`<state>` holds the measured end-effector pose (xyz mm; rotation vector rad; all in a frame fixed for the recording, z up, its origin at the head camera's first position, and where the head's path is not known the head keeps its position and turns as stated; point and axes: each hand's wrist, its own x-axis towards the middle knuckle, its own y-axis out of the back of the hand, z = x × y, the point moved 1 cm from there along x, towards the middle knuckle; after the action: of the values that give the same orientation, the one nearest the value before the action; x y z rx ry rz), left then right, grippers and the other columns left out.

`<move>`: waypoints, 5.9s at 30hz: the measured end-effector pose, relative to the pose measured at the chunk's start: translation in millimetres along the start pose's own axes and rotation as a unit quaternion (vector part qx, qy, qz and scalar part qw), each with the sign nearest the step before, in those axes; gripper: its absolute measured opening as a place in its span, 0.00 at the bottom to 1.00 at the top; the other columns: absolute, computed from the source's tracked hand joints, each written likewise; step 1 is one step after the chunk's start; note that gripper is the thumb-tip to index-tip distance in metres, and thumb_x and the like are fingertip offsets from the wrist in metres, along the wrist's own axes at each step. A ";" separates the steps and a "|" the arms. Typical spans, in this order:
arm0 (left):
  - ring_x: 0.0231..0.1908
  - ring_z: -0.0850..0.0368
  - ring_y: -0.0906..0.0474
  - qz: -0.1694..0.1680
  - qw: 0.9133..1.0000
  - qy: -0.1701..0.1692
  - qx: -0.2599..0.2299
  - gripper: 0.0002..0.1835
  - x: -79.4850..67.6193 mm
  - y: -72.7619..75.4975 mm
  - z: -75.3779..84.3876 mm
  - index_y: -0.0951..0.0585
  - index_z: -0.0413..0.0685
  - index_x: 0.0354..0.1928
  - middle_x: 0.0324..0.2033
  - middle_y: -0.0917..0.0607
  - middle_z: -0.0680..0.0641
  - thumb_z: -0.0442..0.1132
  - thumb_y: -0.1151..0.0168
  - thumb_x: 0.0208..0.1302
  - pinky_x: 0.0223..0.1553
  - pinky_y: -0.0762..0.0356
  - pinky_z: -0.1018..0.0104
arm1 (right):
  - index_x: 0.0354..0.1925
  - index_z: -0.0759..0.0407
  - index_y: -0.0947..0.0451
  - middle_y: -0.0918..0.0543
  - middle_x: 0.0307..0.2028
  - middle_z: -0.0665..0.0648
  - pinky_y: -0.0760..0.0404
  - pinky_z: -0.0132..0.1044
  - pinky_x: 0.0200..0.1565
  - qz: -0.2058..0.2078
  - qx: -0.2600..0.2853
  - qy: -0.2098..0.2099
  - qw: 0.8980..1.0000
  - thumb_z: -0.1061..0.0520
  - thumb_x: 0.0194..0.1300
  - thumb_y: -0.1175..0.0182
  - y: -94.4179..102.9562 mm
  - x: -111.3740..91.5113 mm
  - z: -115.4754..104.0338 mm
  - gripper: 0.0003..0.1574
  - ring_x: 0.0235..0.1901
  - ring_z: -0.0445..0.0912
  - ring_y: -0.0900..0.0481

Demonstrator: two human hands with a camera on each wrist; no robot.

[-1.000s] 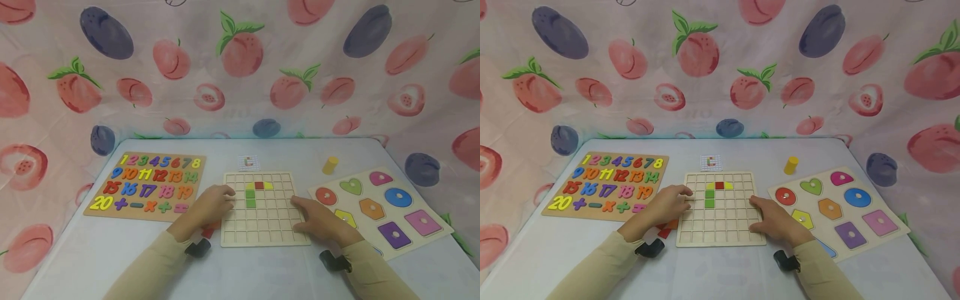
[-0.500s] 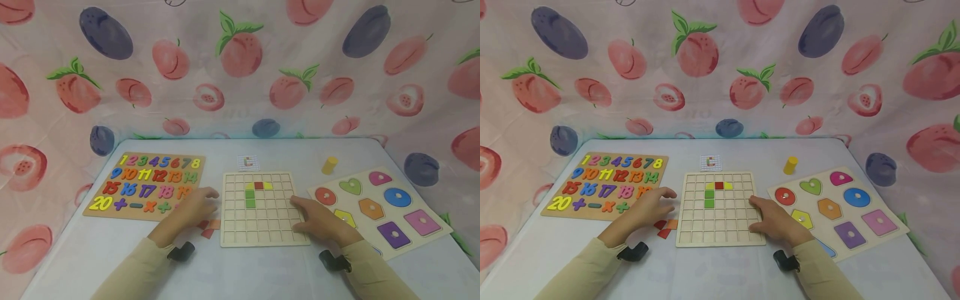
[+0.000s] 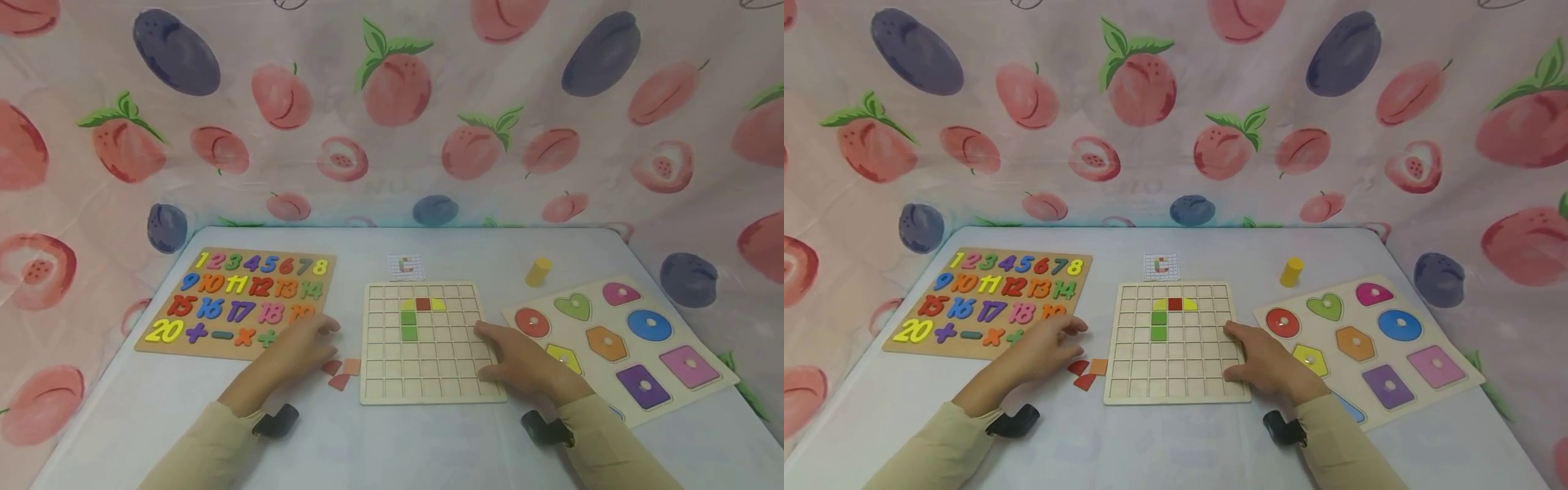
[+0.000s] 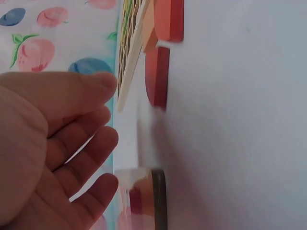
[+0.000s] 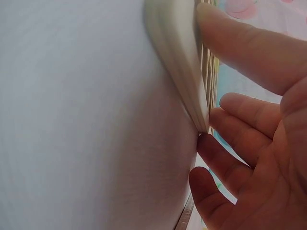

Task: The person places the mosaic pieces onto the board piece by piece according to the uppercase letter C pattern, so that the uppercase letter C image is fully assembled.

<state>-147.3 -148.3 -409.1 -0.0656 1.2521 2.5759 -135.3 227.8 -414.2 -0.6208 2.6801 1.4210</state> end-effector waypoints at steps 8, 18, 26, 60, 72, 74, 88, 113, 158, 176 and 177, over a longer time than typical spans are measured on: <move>0.58 0.47 0.24 -0.014 1.000 0.002 0.003 0.22 -8.3 3.3 -10.0 0.19 0.47 0.56 0.53 0.17 0.49 0.38 0.27 0.60 0.58 0.25 0.47 | 0.71 0.65 0.35 0.32 0.70 0.65 0.40 0.59 0.68 0.001 0.003 0.010 1.000 0.58 0.56 0.27 0.6 -1.2 0.3 0.48 0.71 0.62 0.39; 0.54 0.52 0.23 -0.029 0.999 -0.023 0.023 0.17 -15.5 0.6 -10.0 0.16 0.51 0.51 0.47 0.16 0.55 0.41 0.26 0.59 0.57 0.24 0.50 | 0.71 0.65 0.35 0.32 0.70 0.65 0.40 0.58 0.68 0.000 0.001 0.004 1.000 0.58 0.55 0.26 0.7 -0.9 0.0 0.49 0.71 0.61 0.40; 0.55 0.52 0.22 -0.026 0.999 -0.023 0.037 0.16 -14.9 -6.9 -9.7 0.15 0.52 0.50 0.46 0.15 0.56 0.39 0.25 0.59 0.57 0.24 0.50 | 0.72 0.64 0.36 0.33 0.70 0.64 0.40 0.58 0.68 -0.001 0.000 0.000 1.000 0.58 0.55 0.26 1.2 -1.0 -0.5 0.50 0.71 0.61 0.40; 0.52 0.52 0.19 0.005 0.998 -0.023 0.064 0.16 -2.2 -19.8 -0.6 0.16 0.47 0.53 0.47 0.14 0.51 0.35 0.30 0.63 0.52 0.20 0.54 | 0.71 0.66 0.36 0.33 0.70 0.66 0.40 0.58 0.68 0.000 0.000 0.019 1.000 0.58 0.55 0.27 1.7 -1.6 -0.1 0.49 0.71 0.62 0.40; 0.55 0.50 0.20 0.007 0.998 -0.024 0.064 0.16 -1.9 -17.8 3.0 0.16 0.46 0.53 0.48 0.14 0.50 0.34 0.30 0.63 0.55 0.22 0.52 | 0.71 0.64 0.35 0.33 0.70 0.65 0.40 0.59 0.68 0.002 -0.006 0.012 1.000 0.57 0.56 0.26 0.9 -1.1 1.8 0.49 0.71 0.62 0.40; 0.53 0.50 0.20 0.005 0.998 -0.022 0.062 0.15 -1.5 -17.7 3.3 0.16 0.47 0.52 0.47 0.14 0.51 0.34 0.30 0.63 0.54 0.21 0.52 | 0.71 0.64 0.35 0.33 0.70 0.65 0.40 0.59 0.68 0.002 -0.007 0.013 1.000 0.57 0.56 0.26 0.8 -1.2 2.1 0.49 0.71 0.62 0.40; 0.43 0.54 0.21 0.002 0.999 -0.006 0.051 0.15 0.6 -15.0 5.2 0.17 0.44 0.51 0.42 0.16 0.50 0.35 0.30 0.63 0.50 0.19 0.54 | 0.72 0.63 0.35 0.33 0.70 0.64 0.40 0.59 0.68 0.001 -0.009 0.006 1.000 0.57 0.56 0.27 0.2 -0.7 2.8 0.49 0.71 0.61 0.40; 0.51 0.54 0.21 -0.023 0.999 -0.016 0.024 0.13 -2.2 -10.4 -4.8 0.16 0.49 0.51 0.43 0.16 0.56 0.32 0.34 0.65 0.56 0.23 0.53 | 0.71 0.65 0.36 0.33 0.70 0.65 0.40 0.58 0.68 0.003 -0.009 0.022 1.000 0.57 0.56 0.27 0.1 -1.3 4.0 0.49 0.71 0.61 0.40; 0.40 0.55 0.27 -0.018 0.993 -0.073 0.095 0.12 22.3 -27.2 46.8 0.16 0.50 0.48 0.36 0.19 0.54 0.39 0.31 0.63 0.41 0.24 0.63 | 0.71 0.67 0.36 0.33 0.70 0.66 0.40 0.58 0.68 0.001 0.004 0.028 1.000 0.59 0.55 0.27 0.8 0.1 4.0 0.49 0.71 0.62 0.40; 0.39 0.58 0.24 -0.046 0.986 -0.149 0.063 0.06 30.4 -53.6 66.8 0.16 0.51 0.41 0.34 0.19 0.57 0.39 0.31 0.63 0.45 0.23 0.61 | 0.71 0.67 0.36 0.32 0.70 0.65 0.39 0.58 0.68 0.002 -0.004 0.019 1.000 0.59 0.55 0.27 0.5 -0.2 1.5 0.49 0.71 0.62 0.40; 0.39 0.58 0.25 -0.049 0.986 -0.147 0.062 0.06 30.8 -54.5 67.8 0.16 0.51 0.41 0.33 0.19 0.57 0.39 0.31 0.63 0.45 0.23 0.62 | 0.71 0.66 0.36 0.33 0.70 0.65 0.40 0.58 0.68 0.002 -0.004 0.016 1.000 0.59 0.55 0.27 0.3 -0.3 1.5 0.49 0.71 0.62 0.40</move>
<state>-157.0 -56.6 -413.3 0.2617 1.2575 2.3141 -135.4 229.2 -414.8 -0.6441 2.7037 1.4347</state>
